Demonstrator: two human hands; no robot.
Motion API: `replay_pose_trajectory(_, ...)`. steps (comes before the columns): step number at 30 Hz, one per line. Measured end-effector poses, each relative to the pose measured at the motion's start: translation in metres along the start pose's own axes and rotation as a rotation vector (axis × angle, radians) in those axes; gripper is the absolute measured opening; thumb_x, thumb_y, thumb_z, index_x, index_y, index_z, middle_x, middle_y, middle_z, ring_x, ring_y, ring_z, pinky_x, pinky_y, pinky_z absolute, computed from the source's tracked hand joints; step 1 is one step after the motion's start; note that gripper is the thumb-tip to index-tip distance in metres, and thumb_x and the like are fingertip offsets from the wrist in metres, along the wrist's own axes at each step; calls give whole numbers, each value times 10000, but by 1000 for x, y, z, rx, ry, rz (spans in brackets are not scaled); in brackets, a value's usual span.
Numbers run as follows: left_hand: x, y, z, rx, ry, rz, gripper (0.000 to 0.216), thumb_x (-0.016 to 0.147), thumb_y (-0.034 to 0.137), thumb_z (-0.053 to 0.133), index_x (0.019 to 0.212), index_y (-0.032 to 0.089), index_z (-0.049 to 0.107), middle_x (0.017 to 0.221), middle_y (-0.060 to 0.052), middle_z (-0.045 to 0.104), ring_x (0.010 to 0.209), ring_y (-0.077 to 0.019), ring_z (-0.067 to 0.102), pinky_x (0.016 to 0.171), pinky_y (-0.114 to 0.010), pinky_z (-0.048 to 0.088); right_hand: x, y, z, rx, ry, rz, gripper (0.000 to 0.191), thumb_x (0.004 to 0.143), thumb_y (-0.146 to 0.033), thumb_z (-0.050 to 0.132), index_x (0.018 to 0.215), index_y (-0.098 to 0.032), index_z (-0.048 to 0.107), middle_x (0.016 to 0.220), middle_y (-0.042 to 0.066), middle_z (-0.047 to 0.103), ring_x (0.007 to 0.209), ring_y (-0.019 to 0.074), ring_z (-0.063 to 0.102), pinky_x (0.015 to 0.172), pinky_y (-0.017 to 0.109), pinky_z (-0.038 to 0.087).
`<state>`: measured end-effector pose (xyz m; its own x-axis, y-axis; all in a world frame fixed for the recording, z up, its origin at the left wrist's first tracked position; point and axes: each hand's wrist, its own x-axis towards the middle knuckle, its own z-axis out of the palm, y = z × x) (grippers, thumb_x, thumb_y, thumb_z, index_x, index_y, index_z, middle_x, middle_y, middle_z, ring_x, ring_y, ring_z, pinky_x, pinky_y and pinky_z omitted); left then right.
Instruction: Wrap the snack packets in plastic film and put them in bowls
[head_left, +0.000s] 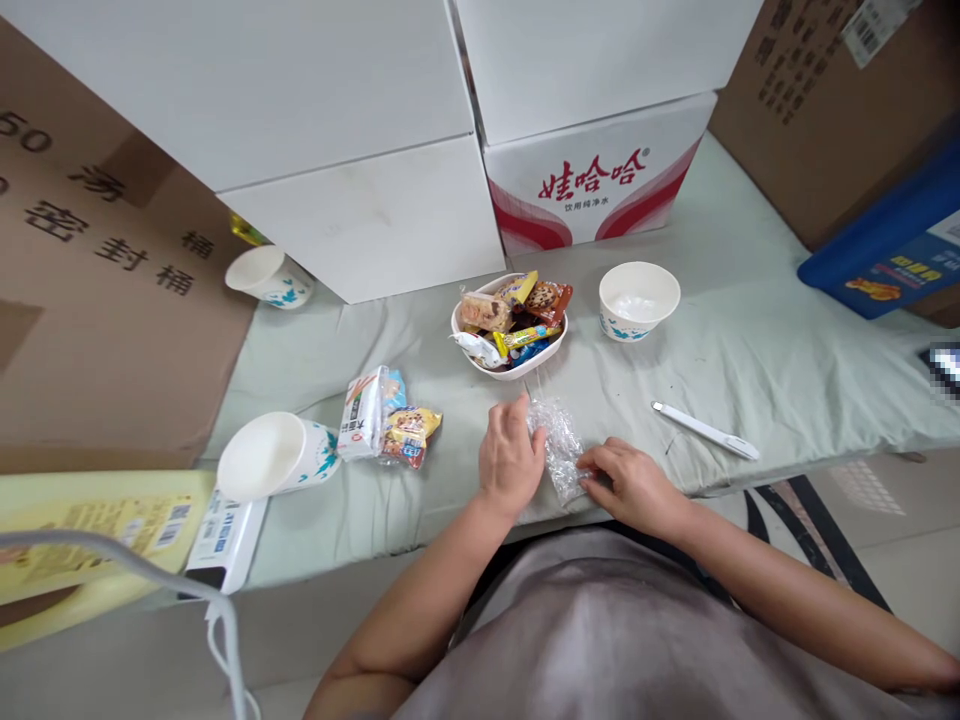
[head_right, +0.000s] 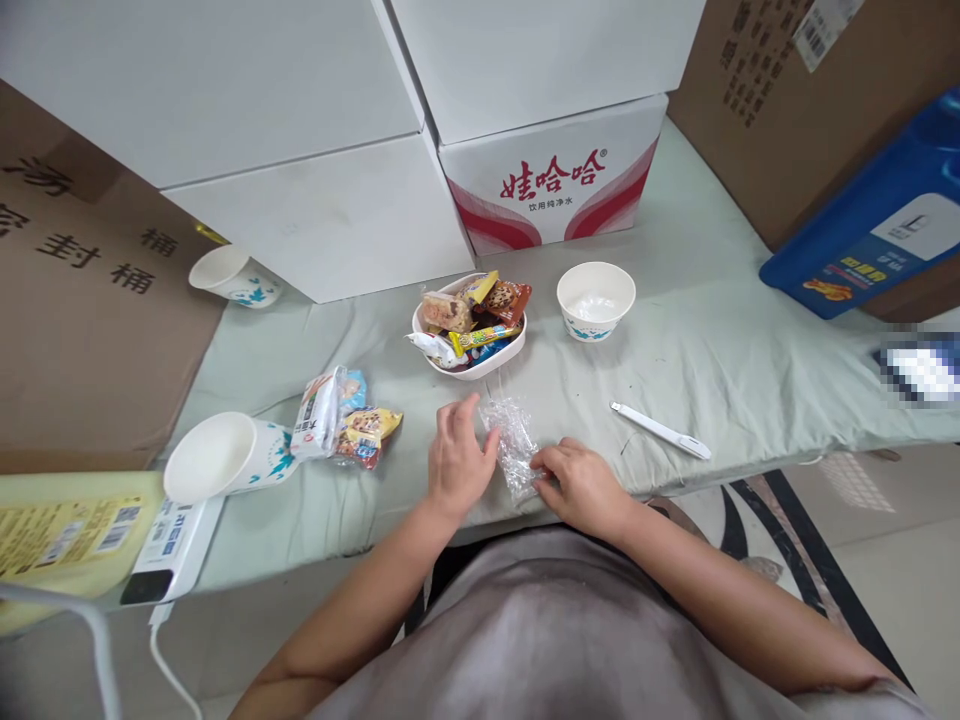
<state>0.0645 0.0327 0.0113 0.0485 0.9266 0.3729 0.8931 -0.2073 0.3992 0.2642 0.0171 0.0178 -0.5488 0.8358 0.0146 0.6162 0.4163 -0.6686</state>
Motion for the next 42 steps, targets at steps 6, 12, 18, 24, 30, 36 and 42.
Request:
replay_pose_trajectory(6, 6, -13, 4, -22, -255, 378, 236, 923, 227, 542, 1141, 212, 631, 1104, -82, 632, 1088, -254, 518, 912, -408, 453, -4, 3, -4, -53, 91, -146, 305, 869, -330, 646, 1131, -178, 612, 1075, 119, 619, 962, 221, 586, 823, 357, 515)
replay_pose_trajectory(12, 5, -16, 8, -60, -295, 350, 293, 920, 250, 547, 1200, 220, 628, 1151, -88, 627, 1119, -264, 500, 936, -432, 423, -7, 10, -6, -266, 55, -360, 255, 906, -291, 593, 1141, -202, 639, 1199, 129, 608, 1147, 274, 525, 938, 446, 475)
replay_pose_trajectory(18, 4, -16, 4, -244, -353, 494, 305, 946, 296, 514, 1233, 209, 574, 1211, -72, 658, 1205, -241, 529, 997, -425, 376, -3, 1, -9, -215, 35, -486, 193, 976, -245, 465, 997, -183, 647, 997, 96, 680, 1015, 204, 600, 876, 364, 483)
replay_pose_trajectory(24, 2, -22, 8, -367, -320, 488, 564, 915, 162, 474, 1449, 223, 305, 1291, -112, 607, 1210, -227, 555, 1001, -429, 414, 17, 4, -12, -289, 71, -396, 292, 1021, -291, 364, 945, -168, 619, 791, 52, 669, 699, 153, 603, 661, 279, 425)
replay_pose_trajectory(30, 1, -25, 14, -362, -246, 451, 730, 849, 39, 405, 1509, 211, 145, 1368, -149, 506, 1286, -243, 483, 1018, -456, 455, 50, 8, -10, -432, 74, 5, 314, 1023, -327, 358, 969, -170, 624, 875, 77, 699, 764, 181, 642, 659, 286, 384)
replay_pose_trajectory(36, 2, -21, 8, -374, -269, 408, 405, 911, 116, 393, 1298, 183, 489, 1346, -145, 500, 1258, -235, 489, 1035, -431, 453, 61, 7, -2, -510, 44, 112, 292, 1006, -320, 380, 950, -168, 624, 854, 96, 693, 745, 206, 639, 612, 297, 349)
replay_pose_trajectory(42, 4, -14, 10, -184, -228, 268, 146, 886, 213, 548, 977, 181, 657, 1130, -102, 594, 1106, -256, 515, 980, -445, 455, 59, 20, -6, -508, 190, 160, 231, 970, -340, 460, 946, -178, 623, 916, 119, 647, 828, 244, 605, 682, 327, 413)
